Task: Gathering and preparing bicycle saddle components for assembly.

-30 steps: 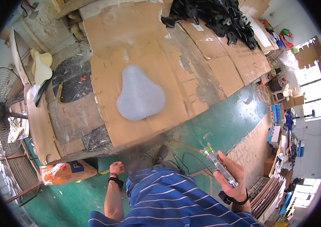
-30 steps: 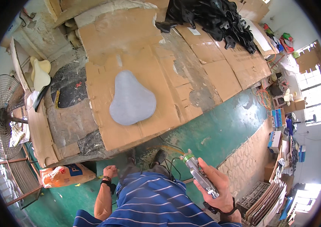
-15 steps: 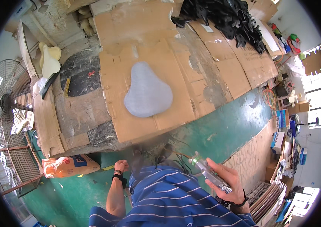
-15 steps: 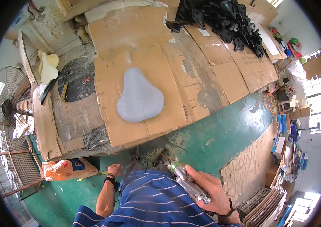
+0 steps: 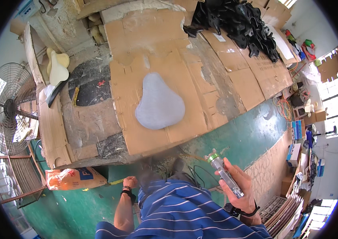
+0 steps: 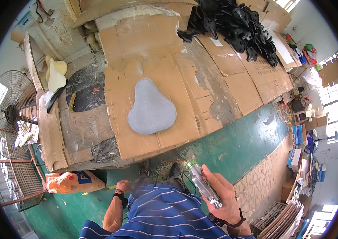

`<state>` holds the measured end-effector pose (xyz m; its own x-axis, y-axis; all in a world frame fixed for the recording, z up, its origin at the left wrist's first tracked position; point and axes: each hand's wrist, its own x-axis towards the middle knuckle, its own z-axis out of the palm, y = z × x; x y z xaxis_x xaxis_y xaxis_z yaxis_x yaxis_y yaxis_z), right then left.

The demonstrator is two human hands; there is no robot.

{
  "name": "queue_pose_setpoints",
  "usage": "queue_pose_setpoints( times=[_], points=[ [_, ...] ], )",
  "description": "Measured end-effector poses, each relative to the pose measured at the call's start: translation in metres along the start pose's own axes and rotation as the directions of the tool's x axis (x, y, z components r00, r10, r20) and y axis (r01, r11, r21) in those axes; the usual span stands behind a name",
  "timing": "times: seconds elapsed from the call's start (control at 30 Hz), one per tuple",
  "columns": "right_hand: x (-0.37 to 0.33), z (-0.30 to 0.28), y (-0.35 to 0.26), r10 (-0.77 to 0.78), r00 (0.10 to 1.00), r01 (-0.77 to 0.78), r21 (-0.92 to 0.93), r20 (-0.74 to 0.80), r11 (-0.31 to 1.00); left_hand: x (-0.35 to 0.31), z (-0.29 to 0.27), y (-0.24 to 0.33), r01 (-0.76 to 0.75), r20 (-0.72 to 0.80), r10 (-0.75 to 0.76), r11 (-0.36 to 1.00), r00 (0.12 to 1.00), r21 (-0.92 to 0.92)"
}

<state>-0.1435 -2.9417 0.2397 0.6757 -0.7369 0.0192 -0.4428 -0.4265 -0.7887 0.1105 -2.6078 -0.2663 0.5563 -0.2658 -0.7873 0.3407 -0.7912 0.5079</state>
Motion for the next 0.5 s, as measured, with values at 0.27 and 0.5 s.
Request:
queue_pose_setpoints(
  times=[0.27,0.5],
  points=[
    [-0.001,-0.003,0.004,0.0,0.994,0.002,-0.016,0.105,1.0,0.005,0.008,-0.007,0.116,0.059,-0.103,0.947,0.993,-0.299],
    [-0.008,-0.008,0.013,-0.028,1.0,0.027,-0.037,-0.014,0.999,-0.011,0.014,-0.021,0.027,0.01,-0.026,0.998,1.0,-0.06]
  ],
)
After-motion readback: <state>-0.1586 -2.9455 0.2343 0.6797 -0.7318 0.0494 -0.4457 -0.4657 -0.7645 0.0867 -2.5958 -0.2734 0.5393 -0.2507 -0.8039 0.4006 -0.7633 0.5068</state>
